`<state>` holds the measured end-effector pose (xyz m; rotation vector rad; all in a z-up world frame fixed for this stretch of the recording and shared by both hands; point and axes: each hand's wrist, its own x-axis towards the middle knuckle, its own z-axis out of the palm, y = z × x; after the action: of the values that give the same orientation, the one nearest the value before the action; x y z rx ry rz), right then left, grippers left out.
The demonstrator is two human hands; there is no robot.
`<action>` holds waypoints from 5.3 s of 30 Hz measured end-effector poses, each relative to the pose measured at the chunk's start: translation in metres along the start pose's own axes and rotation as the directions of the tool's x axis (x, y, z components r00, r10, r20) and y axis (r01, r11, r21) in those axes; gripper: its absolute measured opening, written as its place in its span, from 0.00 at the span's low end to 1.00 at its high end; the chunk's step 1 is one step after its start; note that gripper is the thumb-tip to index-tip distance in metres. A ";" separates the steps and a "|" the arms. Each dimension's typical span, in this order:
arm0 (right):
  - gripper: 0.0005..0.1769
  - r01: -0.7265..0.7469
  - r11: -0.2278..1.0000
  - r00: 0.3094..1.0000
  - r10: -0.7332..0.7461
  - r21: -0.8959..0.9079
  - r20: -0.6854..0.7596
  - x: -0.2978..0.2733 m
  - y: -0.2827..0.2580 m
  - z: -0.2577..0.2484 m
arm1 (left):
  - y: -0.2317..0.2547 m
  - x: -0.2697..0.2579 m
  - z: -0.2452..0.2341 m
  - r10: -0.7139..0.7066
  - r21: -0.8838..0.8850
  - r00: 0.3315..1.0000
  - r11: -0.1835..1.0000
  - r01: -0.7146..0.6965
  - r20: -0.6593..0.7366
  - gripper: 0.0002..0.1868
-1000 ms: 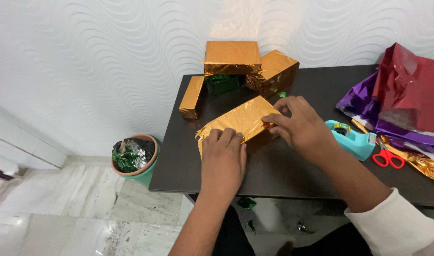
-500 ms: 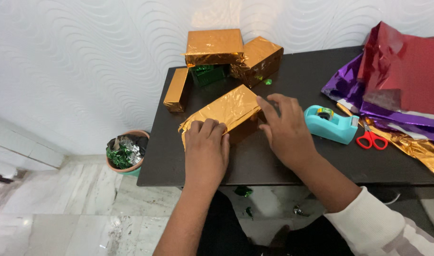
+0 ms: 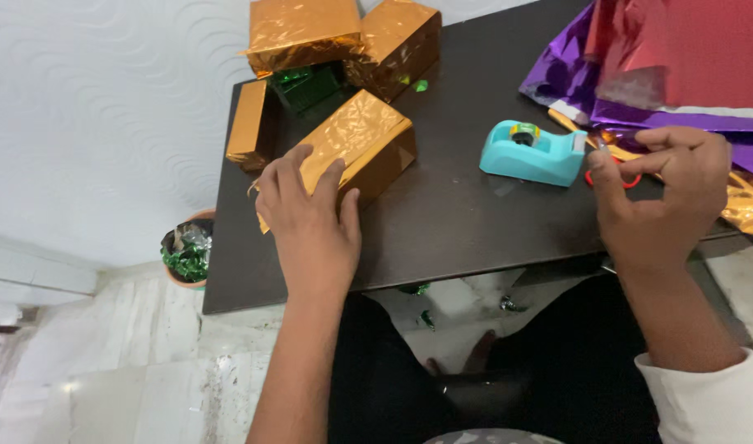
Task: The person wraps a small box with gold foil paper on a dark table. They fold the paper around the box, use a tape dispenser to secure the seams, and smooth the edges to complete the wrapping.
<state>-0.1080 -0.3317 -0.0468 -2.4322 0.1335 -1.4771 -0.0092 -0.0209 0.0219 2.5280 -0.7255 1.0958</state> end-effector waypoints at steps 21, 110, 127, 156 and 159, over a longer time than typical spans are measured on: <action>0.12 -0.197 0.974 0.971 0.179 0.109 0.161 0.007 0.008 0.005 | 0.077 0.030 0.149 0.118 -0.695 0.881 0.666 0.271 0.458 0.38; 0.11 -0.003 0.962 0.981 -0.051 0.272 0.189 0.034 -0.013 0.065 | 0.068 0.021 0.130 0.187 -0.562 0.982 0.811 -0.164 -0.017 0.32; 0.07 0.066 0.962 0.982 -0.109 0.263 0.151 0.031 -0.013 0.066 | 0.068 0.018 0.135 0.126 -0.532 0.992 0.838 -0.118 -0.022 0.36; 0.11 -0.106 0.848 0.988 0.028 0.519 0.155 0.034 0.005 0.073 | 0.069 0.024 0.133 0.128 -0.511 0.991 0.850 -0.133 -0.044 0.32; 0.11 -0.101 0.847 0.989 0.026 0.522 0.148 0.030 0.005 0.074 | 0.068 0.022 0.134 0.134 -0.520 0.990 0.843 -0.136 -0.043 0.31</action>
<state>-0.0284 -0.3283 -0.0540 -2.0384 -0.1990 -1.1229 0.0455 -0.1442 -0.0468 2.0307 -1.0516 0.8005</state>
